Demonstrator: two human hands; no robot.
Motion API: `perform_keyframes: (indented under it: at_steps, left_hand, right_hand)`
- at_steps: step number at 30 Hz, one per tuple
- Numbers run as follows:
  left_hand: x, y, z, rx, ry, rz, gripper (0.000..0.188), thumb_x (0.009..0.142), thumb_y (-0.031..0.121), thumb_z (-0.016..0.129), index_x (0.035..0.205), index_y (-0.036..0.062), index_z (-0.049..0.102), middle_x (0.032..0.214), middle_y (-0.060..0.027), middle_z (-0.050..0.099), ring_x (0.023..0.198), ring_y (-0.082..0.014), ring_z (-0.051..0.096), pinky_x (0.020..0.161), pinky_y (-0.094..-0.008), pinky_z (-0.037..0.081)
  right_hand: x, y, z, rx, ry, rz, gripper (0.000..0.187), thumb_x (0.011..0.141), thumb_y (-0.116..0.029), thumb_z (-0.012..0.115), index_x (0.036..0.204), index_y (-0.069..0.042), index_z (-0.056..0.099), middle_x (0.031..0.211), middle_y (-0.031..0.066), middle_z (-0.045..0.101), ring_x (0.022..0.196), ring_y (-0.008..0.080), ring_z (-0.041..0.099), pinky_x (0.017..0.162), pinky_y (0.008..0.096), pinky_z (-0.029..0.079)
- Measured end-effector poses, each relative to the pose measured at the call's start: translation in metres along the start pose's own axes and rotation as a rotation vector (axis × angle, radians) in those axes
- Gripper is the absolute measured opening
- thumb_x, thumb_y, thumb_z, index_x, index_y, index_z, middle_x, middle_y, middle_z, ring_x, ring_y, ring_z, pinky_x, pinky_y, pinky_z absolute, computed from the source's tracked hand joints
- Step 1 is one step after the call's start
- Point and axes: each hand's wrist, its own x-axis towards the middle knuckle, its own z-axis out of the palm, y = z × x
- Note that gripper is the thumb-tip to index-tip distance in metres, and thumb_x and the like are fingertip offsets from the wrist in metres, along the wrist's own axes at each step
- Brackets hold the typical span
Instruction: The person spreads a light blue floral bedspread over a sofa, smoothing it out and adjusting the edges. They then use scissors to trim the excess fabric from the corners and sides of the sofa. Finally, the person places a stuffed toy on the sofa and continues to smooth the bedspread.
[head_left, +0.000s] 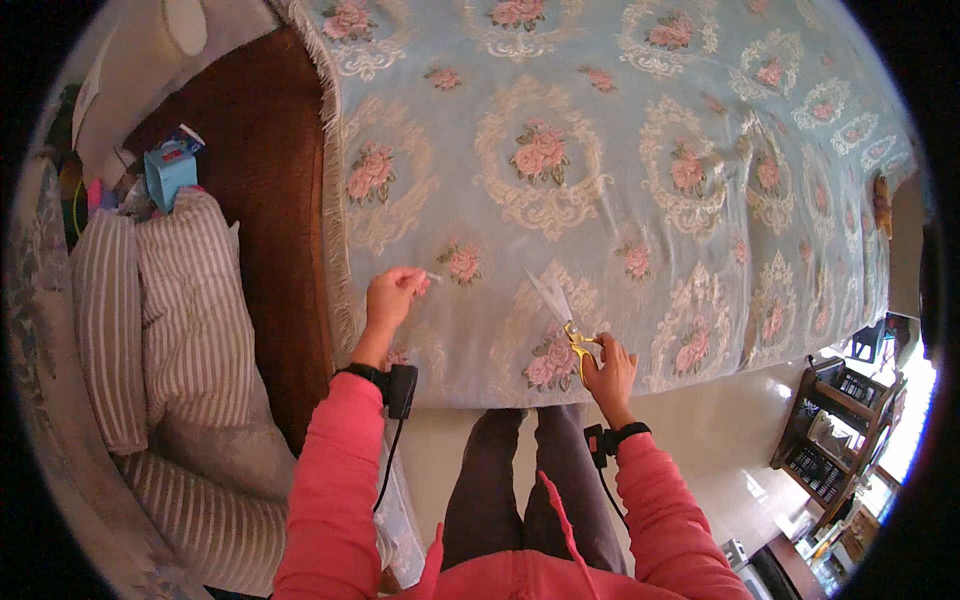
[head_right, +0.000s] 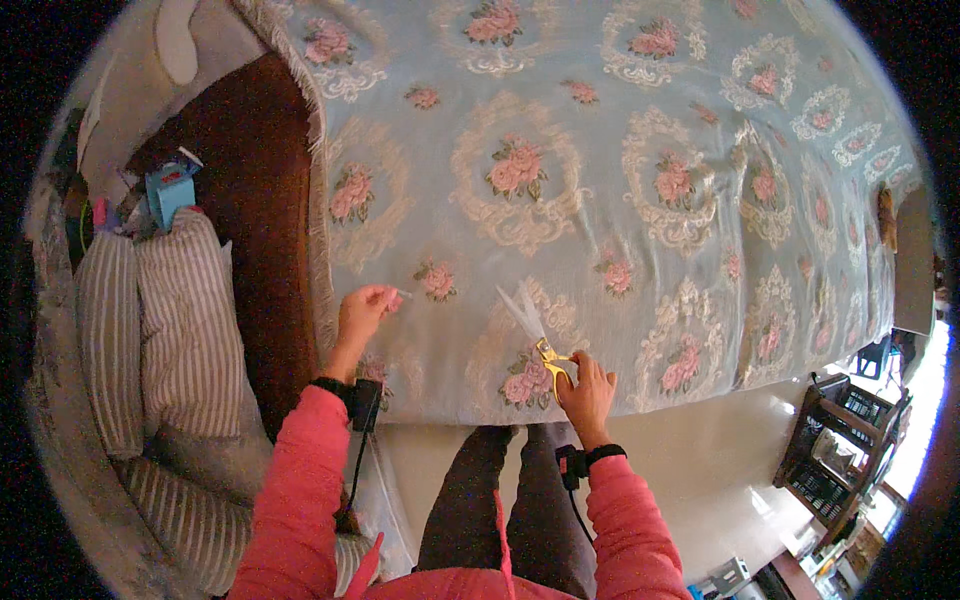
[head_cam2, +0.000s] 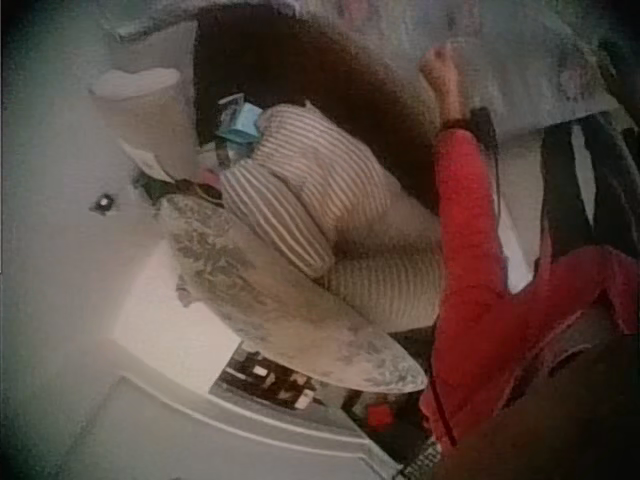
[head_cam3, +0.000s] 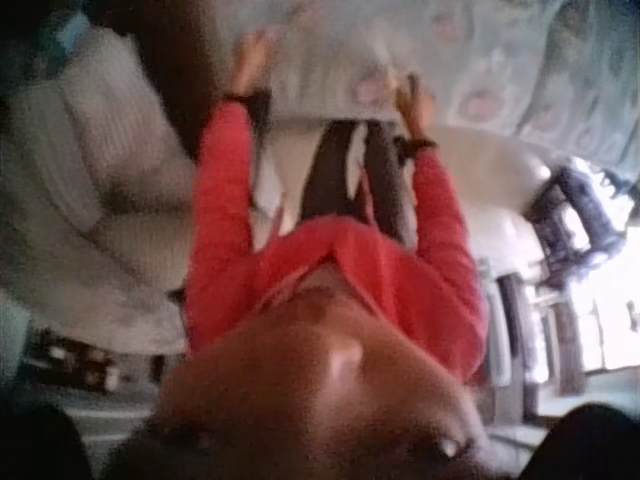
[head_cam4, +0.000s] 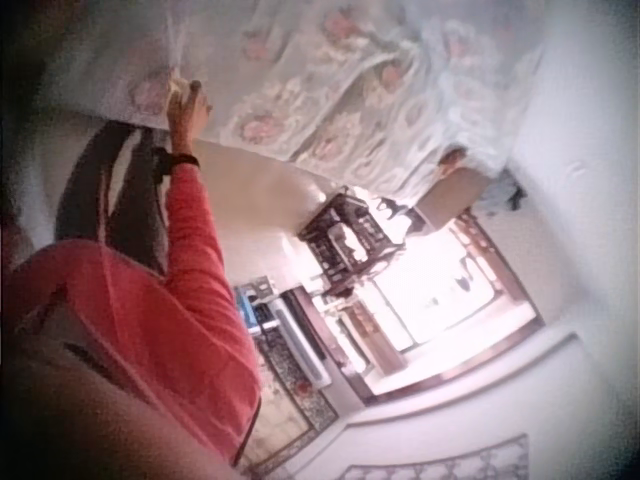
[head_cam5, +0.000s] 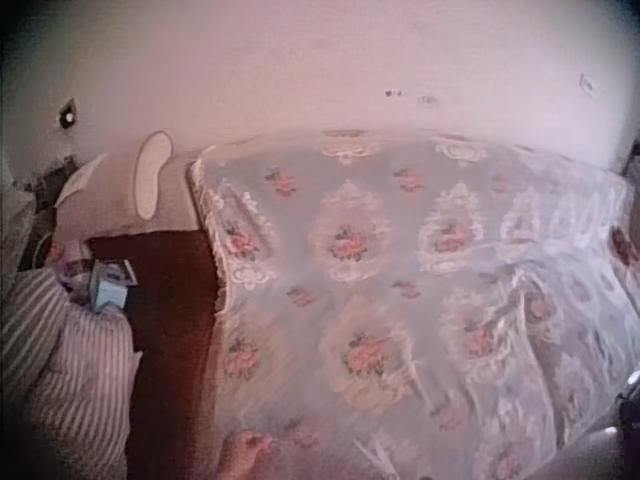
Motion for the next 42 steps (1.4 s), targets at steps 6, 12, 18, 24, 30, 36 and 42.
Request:
perform_keyframes:
  at_steps: [6, 12, 18, 24, 30, 36, 42]
  left_hand:
    - [0.125, 0.072, 0.037, 0.398, 0.185, 0.309, 0.025, 0.071, 0.028, 0.068, 0.077, 0.0036, 0.066, 0.068, -0.0082, 0.063, 0.061, -0.0154, 0.059, 0.058, -0.0282, 0.045]
    - [0.246, 0.097, 0.095, 0.351, 0.222, 0.353, 0.021, 0.071, 0.022, 0.067, 0.082, 0.0044, 0.065, 0.072, -0.0092, 0.064, 0.064, -0.0195, 0.06, 0.06, -0.0299, 0.045]
    - [0.289, 0.092, 0.123, 0.606, 0.379, 0.448, 0.017, 0.072, 0.019, 0.064, 0.082, 0.0043, 0.064, 0.074, -0.0104, 0.063, 0.069, -0.0256, 0.059, 0.063, -0.0348, 0.045]
    - [0.297, 0.114, 0.103, 0.699, 0.233, 0.402, 0.017, 0.075, 0.021, 0.062, 0.082, 0.0054, 0.063, 0.079, -0.0115, 0.062, 0.073, -0.0272, 0.059, 0.064, -0.0365, 0.045]
    - [0.297, 0.144, 0.092, 0.834, 0.05, 0.399, 0.019, 0.076, 0.023, 0.06, 0.083, 0.0056, 0.063, 0.079, -0.0111, 0.063, 0.073, -0.0269, 0.059, 0.065, -0.0363, 0.045]
    - [0.293, 0.159, 0.097, 0.967, -0.015, 0.335, 0.019, 0.075, 0.023, 0.06, 0.085, 0.0071, 0.064, 0.082, -0.0112, 0.063, 0.076, -0.0271, 0.06, 0.066, -0.036, 0.046]
    - [0.297, 0.166, 0.098, 1.015, -0.055, 0.348, 0.016, 0.075, 0.024, 0.06, 0.081, 0.0098, 0.065, 0.079, -0.0105, 0.063, 0.074, -0.0276, 0.06, 0.065, -0.0377, 0.046]
  right_hand:
    - [0.09, 0.004, 0.01, 0.01, 0.098, -0.059, 0.034, 0.069, -0.02, 0.06, 0.1, -0.011, 0.051, 0.085, 0.0024, 0.06, 0.078, 0.021, 0.056, 0.073, 0.0363, 0.034]
    - [0.186, 0.014, 0.029, -0.085, 0.258, -0.125, 0.035, 0.068, -0.023, 0.06, 0.101, -0.01, 0.052, 0.088, 0.005, 0.061, 0.09, 0.0251, 0.055, 0.089, 0.047, 0.032]
    - [0.195, 0.023, 0.03, -0.097, 0.194, -0.197, 0.042, 0.067, -0.024, 0.064, 0.104, -0.01, 0.052, 0.088, 0.0055, 0.059, 0.086, 0.0261, 0.055, 0.081, 0.0417, 0.034]
    - [0.229, 0.006, 0.019, -0.02, 0.178, -0.263, 0.044, 0.065, -0.024, 0.065, 0.103, -0.009, 0.05, 0.082, 0.0042, 0.057, 0.078, 0.0214, 0.053, 0.07, 0.0371, 0.034]
    - [0.295, -0.035, 0.023, -0.108, 0.309, -0.372, 0.041, 0.066, -0.025, 0.064, 0.101, -0.01, 0.049, 0.082, 0.0033, 0.056, 0.079, 0.0194, 0.053, 0.069, 0.0349, 0.033]
    - [0.327, -0.069, 0.03, -0.139, 0.321, -0.417, 0.04, 0.066, -0.028, 0.063, 0.1, -0.011, 0.05, 0.083, 0.0026, 0.057, 0.079, 0.018, 0.053, 0.069, 0.0341, 0.033]
    - [0.339, -0.098, 0.049, -0.105, 0.375, -0.39, 0.037, 0.067, -0.026, 0.061, 0.098, -0.008, 0.051, 0.084, 0.0026, 0.058, 0.077, 0.018, 0.054, 0.067, 0.0345, 0.032]
